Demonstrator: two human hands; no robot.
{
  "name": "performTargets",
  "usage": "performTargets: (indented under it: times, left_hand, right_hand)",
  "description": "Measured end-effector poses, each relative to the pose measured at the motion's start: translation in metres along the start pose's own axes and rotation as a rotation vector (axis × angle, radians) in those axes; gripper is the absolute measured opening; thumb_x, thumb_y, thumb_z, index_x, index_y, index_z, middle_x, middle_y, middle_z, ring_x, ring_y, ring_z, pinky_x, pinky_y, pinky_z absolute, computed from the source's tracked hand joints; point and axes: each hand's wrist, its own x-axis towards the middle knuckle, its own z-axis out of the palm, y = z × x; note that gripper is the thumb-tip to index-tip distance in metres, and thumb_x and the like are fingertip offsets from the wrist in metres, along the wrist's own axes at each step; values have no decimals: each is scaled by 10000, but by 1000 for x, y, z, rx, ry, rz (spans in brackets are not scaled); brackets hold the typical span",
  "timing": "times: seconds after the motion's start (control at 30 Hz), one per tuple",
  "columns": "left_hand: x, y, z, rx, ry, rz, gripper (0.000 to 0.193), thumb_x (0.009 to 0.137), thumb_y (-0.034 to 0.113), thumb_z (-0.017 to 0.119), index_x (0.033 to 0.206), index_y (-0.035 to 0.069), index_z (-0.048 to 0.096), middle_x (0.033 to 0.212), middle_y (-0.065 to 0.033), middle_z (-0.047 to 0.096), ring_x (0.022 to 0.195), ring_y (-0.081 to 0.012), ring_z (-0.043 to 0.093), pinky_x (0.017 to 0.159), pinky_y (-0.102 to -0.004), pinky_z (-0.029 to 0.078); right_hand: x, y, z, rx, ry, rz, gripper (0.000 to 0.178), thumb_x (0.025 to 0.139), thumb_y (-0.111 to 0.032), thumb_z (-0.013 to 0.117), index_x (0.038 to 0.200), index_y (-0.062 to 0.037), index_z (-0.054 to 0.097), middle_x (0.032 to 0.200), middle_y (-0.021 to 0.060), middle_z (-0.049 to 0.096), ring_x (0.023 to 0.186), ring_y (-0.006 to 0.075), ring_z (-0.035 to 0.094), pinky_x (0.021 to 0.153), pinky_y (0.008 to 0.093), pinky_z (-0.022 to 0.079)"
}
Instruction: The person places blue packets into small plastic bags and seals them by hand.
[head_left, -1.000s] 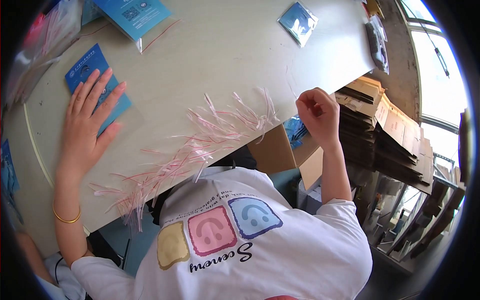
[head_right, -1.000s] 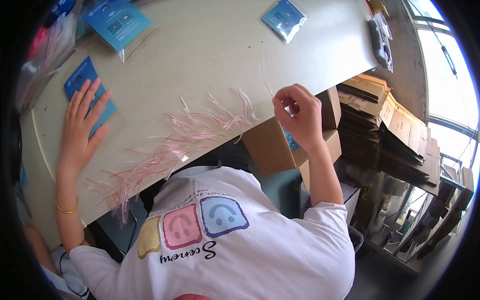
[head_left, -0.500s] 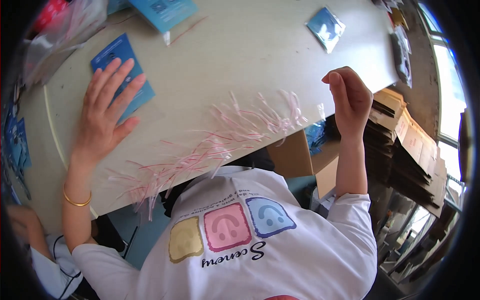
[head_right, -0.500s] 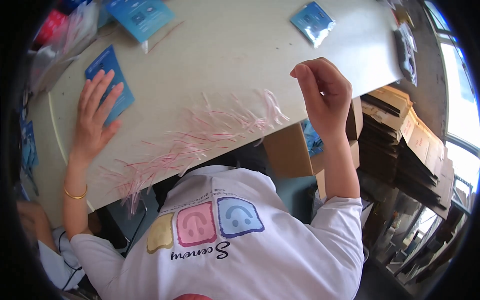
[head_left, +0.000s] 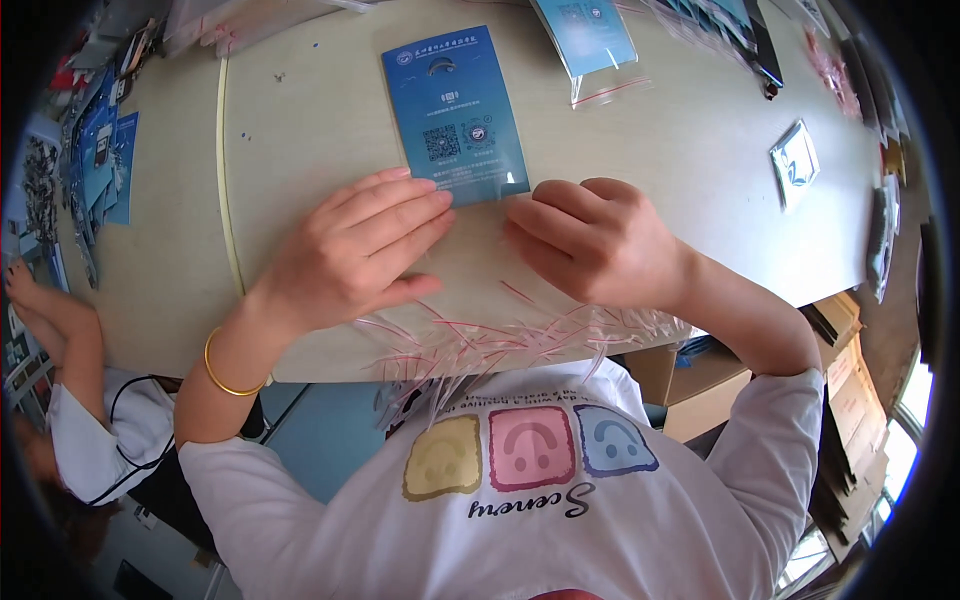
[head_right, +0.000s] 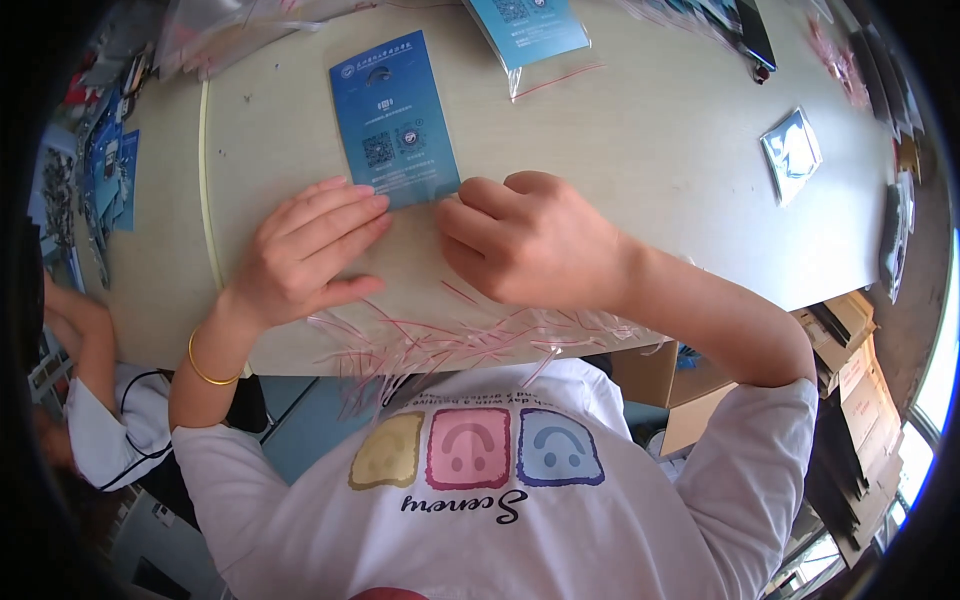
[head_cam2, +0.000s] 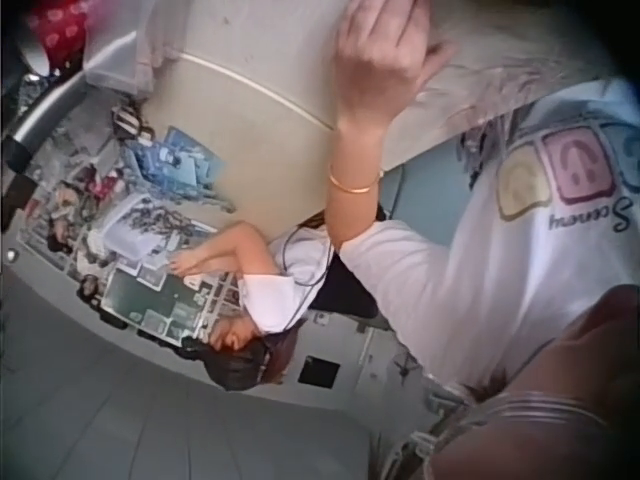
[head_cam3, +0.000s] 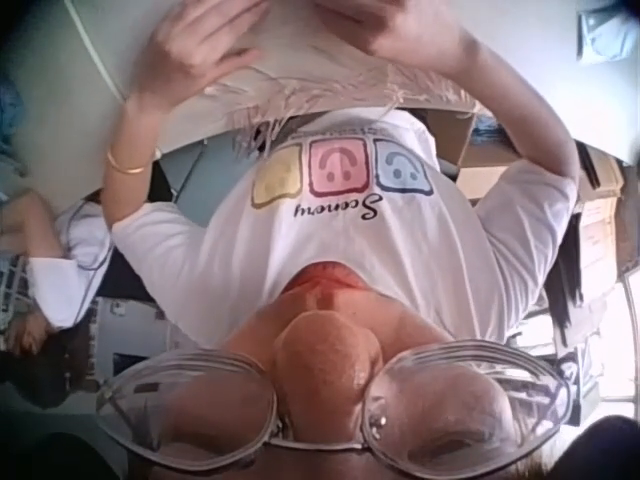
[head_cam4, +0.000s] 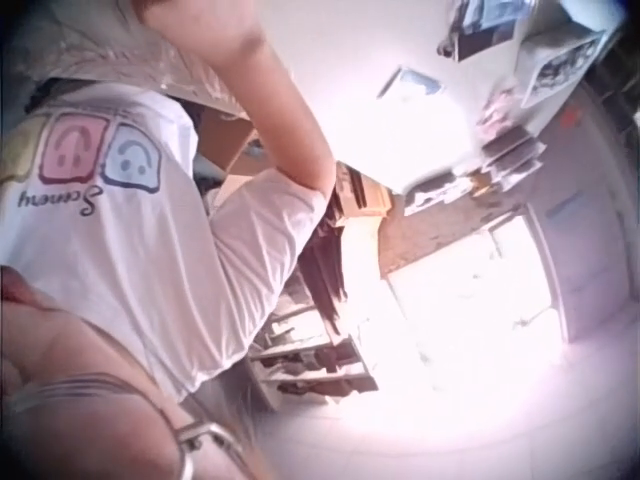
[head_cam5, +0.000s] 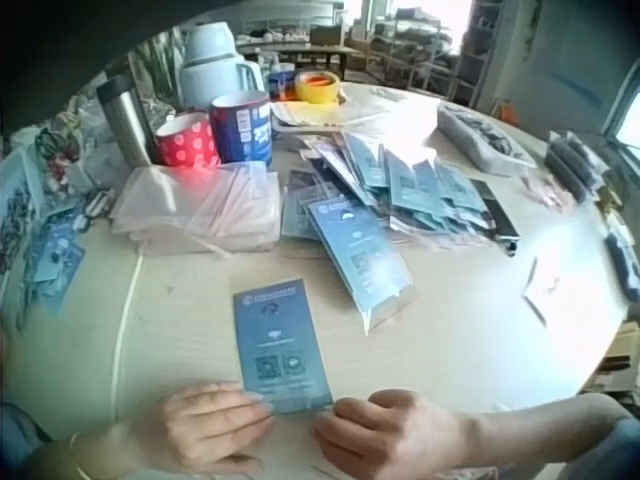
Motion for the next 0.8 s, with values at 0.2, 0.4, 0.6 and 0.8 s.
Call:
performTargets:
  times: [0.2,0.4,0.6,0.8]
  left_hand:
    - [0,-1,5,-10,54,-14,405,751,223,832,1074,-9,756,1191,-115,715,1163,-282,653,1036,-448,532]
    - [1,1,13,58,146,-9,368,710,161,853,1024,-7,764,1141,-104,731,1131,-270,670,1022,-432,541]
    - [2,7,13,9,166,-47,257,733,77,809,969,-12,760,1094,-113,734,1097,-276,679,986,-422,562]
    - [-2,5,18,41,229,-38,188,737,8,773,921,-18,742,1032,-115,727,1005,-278,692,910,-399,591]
  right_hand:
    - [8,1,2,63,43,100,219,575,-122,702,786,-65,697,924,28,620,790,149,605,497,269,471]
    - [7,3,0,-47,17,15,245,572,-108,695,809,-46,690,951,44,643,804,157,616,500,263,479]
    - [8,4,-1,112,-12,119,267,623,-122,757,870,-45,689,970,45,648,791,166,622,538,284,511]
    - [10,7,-8,315,54,284,361,669,-145,825,1013,-88,734,936,9,639,743,165,615,571,306,526]
